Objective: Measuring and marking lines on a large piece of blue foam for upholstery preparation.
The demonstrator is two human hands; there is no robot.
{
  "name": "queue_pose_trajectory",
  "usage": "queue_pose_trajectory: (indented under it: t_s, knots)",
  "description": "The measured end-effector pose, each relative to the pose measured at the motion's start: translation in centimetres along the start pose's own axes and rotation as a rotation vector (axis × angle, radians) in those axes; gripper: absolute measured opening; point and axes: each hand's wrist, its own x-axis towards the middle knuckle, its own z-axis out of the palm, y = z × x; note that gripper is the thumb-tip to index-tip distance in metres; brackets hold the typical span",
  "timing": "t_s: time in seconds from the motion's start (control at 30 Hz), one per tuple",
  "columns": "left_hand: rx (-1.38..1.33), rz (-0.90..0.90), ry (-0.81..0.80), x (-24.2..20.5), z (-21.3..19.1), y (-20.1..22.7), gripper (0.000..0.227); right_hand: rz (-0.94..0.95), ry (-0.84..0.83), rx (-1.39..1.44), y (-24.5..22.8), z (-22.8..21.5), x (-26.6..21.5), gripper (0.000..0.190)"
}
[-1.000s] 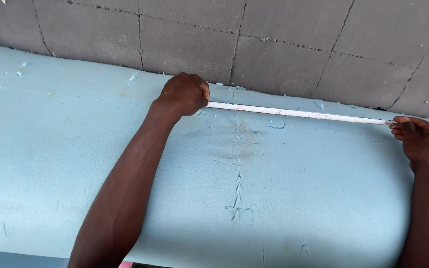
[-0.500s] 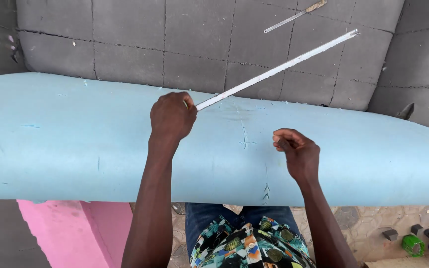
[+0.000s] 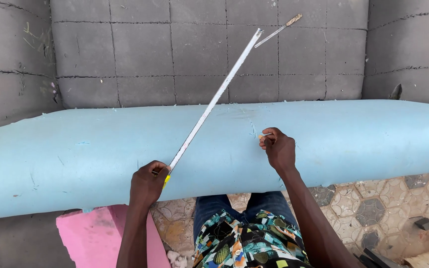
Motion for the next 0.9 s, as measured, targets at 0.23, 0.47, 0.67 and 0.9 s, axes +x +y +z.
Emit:
queue_pose_trajectory:
  t_s: [0.23, 0.47, 0.67, 0.9]
  knots:
    - [-0.08, 0.042, -0.08, 3.4, 4.4, 0.2, 0.025, 0.0, 0.088, -0.001, 1.0, 1.0, -1.9, 0.01]
    - [-0.085, 0.034, -0.052, 2.5, 4.4, 1.1, 0.025, -0.023, 0.189, 0.001, 3.1, 0.6, -3.0, 0.01]
    - [0.022, 0.165, 0.04, 4.7, 4.2, 4.1, 0.019, -0.004, 0.257, 0.059, 3.1, -1.9, -3.1, 0.013]
    - [0.242, 0.396, 0.156, 18.0, 8.1, 9.1, 0.014, 0.062, 0.233, 0.189, 0.5, -3.8, 3.3, 0.015]
